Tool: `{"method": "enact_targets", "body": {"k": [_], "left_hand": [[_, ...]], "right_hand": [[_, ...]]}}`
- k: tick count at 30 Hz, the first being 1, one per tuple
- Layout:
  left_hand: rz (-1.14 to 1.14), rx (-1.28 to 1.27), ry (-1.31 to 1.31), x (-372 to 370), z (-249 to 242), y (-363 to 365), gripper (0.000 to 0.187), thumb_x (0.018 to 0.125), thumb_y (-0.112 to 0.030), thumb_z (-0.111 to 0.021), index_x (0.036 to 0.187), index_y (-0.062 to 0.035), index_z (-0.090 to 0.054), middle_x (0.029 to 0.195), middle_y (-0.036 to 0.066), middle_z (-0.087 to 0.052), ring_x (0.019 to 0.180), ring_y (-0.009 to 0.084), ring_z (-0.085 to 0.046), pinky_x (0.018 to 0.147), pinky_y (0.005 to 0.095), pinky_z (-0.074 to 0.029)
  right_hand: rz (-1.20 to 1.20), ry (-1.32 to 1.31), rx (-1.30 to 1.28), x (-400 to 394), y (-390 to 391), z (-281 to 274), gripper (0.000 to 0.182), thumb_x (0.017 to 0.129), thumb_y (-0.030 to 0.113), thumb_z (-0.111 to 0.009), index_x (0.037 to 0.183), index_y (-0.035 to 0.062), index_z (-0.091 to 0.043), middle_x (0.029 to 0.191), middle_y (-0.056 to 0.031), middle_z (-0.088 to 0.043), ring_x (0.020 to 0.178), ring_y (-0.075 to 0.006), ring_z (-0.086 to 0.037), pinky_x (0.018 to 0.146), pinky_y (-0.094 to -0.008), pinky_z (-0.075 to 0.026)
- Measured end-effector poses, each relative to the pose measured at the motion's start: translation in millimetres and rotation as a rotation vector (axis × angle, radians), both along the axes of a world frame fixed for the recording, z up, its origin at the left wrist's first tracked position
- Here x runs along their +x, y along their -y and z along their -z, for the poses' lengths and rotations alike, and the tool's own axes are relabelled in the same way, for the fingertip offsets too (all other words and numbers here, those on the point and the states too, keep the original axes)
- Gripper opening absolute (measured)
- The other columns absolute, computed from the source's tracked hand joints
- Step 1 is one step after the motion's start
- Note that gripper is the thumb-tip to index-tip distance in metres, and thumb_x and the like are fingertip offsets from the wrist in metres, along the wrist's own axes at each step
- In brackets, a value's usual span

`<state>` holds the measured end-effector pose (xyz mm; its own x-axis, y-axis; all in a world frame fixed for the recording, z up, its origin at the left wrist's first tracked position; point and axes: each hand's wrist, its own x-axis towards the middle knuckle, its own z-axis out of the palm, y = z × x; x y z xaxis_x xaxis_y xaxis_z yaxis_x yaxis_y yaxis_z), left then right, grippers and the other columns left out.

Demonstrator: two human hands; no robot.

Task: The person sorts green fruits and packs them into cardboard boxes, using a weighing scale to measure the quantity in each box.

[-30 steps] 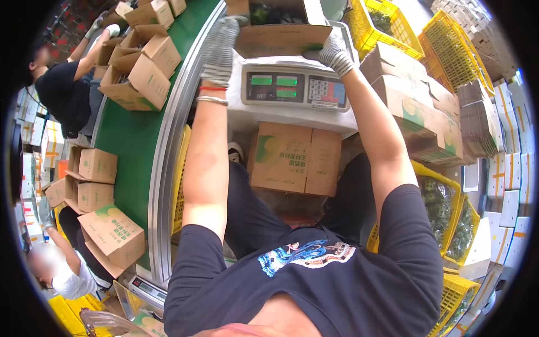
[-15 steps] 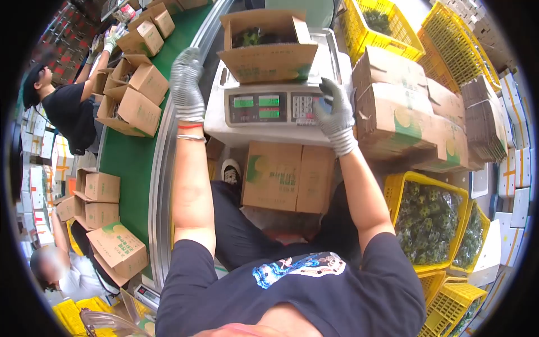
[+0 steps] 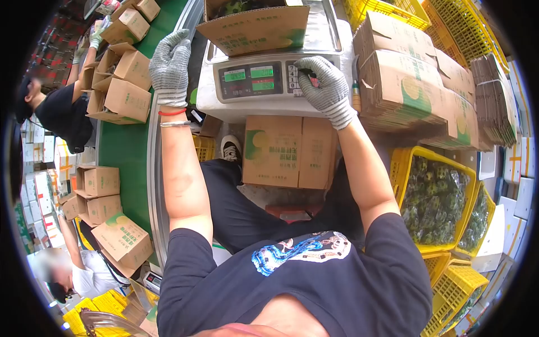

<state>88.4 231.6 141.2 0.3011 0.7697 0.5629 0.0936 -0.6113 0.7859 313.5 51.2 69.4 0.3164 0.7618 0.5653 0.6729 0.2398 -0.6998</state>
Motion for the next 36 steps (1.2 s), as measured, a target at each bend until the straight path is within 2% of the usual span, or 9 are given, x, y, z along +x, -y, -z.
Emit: {"method": "enact_targets", "body": {"k": [5,10,12,17,22,25,28,33,36], "left_hand": [[-0.028,0.110,0.044,13,-6,3,0.019,0.087,-0.010,-0.058,0.101,-0.0003,-0.065,0.097,0.007,-0.067,0.089,0.0137,-0.060,0.083,0.0260,-0.047],[-0.237,0.921,-0.480,57,-49,-11,0.022,0.078,-0.010,-0.064,0.101,-0.0084,-0.067,0.095,0.006,-0.067,0.086,0.0208,-0.064,0.080,0.0328,-0.050],[-0.118,0.420,-0.403,95,-74,6,0.026,0.083,-0.016,-0.063,0.107,-0.0060,-0.067,0.102,0.010,-0.068,0.092,0.0211,-0.064,0.086,0.0279,-0.047],[0.196,0.356,-1.015,121,-19,-199,0.050,0.081,-0.019,-0.067,0.124,0.0038,-0.053,0.117,0.019,-0.061,0.104,0.0271,-0.059,0.090,0.0328,-0.044],[0.265,-0.006,-1.267,134,-13,-230,0.053,0.077,-0.009,-0.070,0.125,0.0054,-0.051,0.117,0.018,-0.060,0.106,0.0256,-0.057,0.092,0.0315,-0.043],[0.204,0.050,-1.384,136,-28,-200,0.033,0.076,-0.009,-0.066,0.107,0.0034,-0.063,0.095,0.013,-0.068,0.085,0.0211,-0.062,0.077,0.0322,-0.048],[0.123,0.045,-1.303,130,-24,-209,0.023,0.077,-0.008,-0.062,0.097,0.0011,-0.066,0.085,0.010,-0.068,0.075,0.0195,-0.060,0.069,0.0319,-0.047],[-0.040,-0.153,-0.736,113,-77,-126,0.024,0.078,-0.010,-0.060,0.100,-0.0017,-0.067,0.084,0.008,-0.064,0.075,0.0171,-0.058,0.069,0.0294,-0.047],[0.094,0.333,-0.636,57,-87,-171,0.031,0.079,-0.012,-0.059,0.105,0.0048,-0.063,0.099,0.012,-0.063,0.085,0.0205,-0.059,0.079,0.0340,-0.048]], "right_hand": [[0.003,0.227,0.074,11,25,-29,0.020,0.074,0.001,-0.066,0.094,0.0068,-0.063,0.085,-0.0092,-0.064,0.077,-0.0277,-0.063,0.068,-0.0329,-0.052],[0.329,0.125,-0.025,41,159,-22,0.020,0.073,-0.003,-0.064,0.092,0.0033,-0.063,0.085,-0.0121,-0.064,0.079,-0.0271,-0.064,0.071,-0.0324,-0.052],[0.520,0.039,-0.149,58,241,10,0.018,0.074,0.001,-0.064,0.092,0.0034,-0.063,0.086,-0.0125,-0.064,0.081,-0.0276,-0.064,0.072,-0.0337,-0.052],[1.188,-0.059,-0.768,73,427,30,0.025,0.075,0.018,-0.061,0.100,0.0136,-0.066,0.098,-0.0110,-0.067,0.091,-0.0280,-0.064,0.083,-0.0372,-0.050],[1.196,-0.427,-1.049,86,544,94,0.029,0.076,0.017,-0.061,0.105,0.0132,-0.065,0.104,-0.0108,-0.067,0.096,-0.0266,-0.064,0.088,-0.0348,-0.048],[0.762,-0.695,-1.422,71,501,98,0.083,0.065,0.036,-0.075,0.132,-0.0011,-0.041,0.121,-0.0202,-0.058,0.106,-0.0317,-0.059,0.088,-0.0354,-0.048],[0.816,-0.659,-1.482,66,485,156,0.119,0.054,0.037,-0.080,0.140,-0.0094,-0.011,0.117,-0.0281,-0.056,0.105,-0.0326,-0.058,0.084,-0.0356,-0.049],[0.917,-0.908,-0.876,49,519,132,0.081,0.065,0.017,-0.069,0.136,0.0012,-0.033,0.093,-0.0173,-0.063,0.078,-0.0246,-0.063,0.070,-0.0342,-0.051],[0.765,-1.403,-0.392,45,543,120,0.066,0.074,0.009,-0.055,0.136,0.0024,-0.034,0.107,-0.0194,-0.061,0.095,-0.0209,-0.062,0.079,-0.0338,-0.054]]}}
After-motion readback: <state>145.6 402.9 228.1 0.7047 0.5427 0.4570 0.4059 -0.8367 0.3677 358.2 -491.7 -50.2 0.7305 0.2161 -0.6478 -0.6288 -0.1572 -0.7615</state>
